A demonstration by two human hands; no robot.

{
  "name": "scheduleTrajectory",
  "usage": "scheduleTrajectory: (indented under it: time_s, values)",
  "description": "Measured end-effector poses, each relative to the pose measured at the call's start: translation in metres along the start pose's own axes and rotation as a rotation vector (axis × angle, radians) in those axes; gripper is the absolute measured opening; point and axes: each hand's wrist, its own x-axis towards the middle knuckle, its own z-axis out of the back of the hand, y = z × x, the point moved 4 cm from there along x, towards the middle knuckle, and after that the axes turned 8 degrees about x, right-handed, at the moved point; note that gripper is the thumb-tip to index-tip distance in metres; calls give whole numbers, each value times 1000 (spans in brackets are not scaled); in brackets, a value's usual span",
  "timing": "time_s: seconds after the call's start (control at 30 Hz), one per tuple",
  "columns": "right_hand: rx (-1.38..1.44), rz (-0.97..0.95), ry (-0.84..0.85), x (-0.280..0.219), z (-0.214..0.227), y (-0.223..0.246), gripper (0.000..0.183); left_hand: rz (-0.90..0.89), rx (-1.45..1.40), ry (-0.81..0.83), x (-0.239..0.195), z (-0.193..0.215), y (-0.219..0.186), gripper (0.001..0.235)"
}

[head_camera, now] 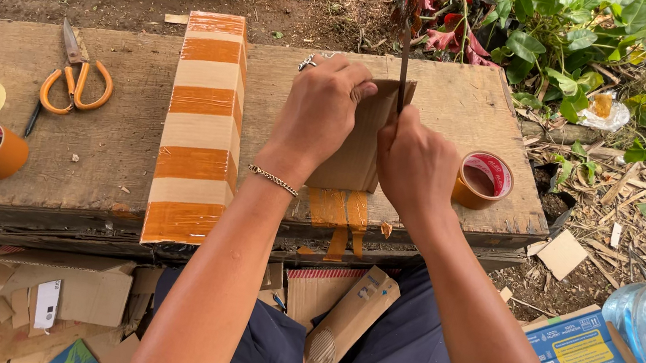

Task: The person tapes a long cardboard box with orange packing tape, then cuts smaller cardboard pieces with a knife and attaches them to the box ends. The person works outdoors on a wooden table surrounded by plants and cardboard scraps.

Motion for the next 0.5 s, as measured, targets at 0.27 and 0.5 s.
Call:
scheduleTrajectory:
  time_s: [0.27,0.5]
  values:
    - [39,29,-55,-14,6,1,30,-57,314,147,2,6,-9,8]
    - [-1,24,-48,8,15,9,36,-197,147,-11,-3,6,-8,16]
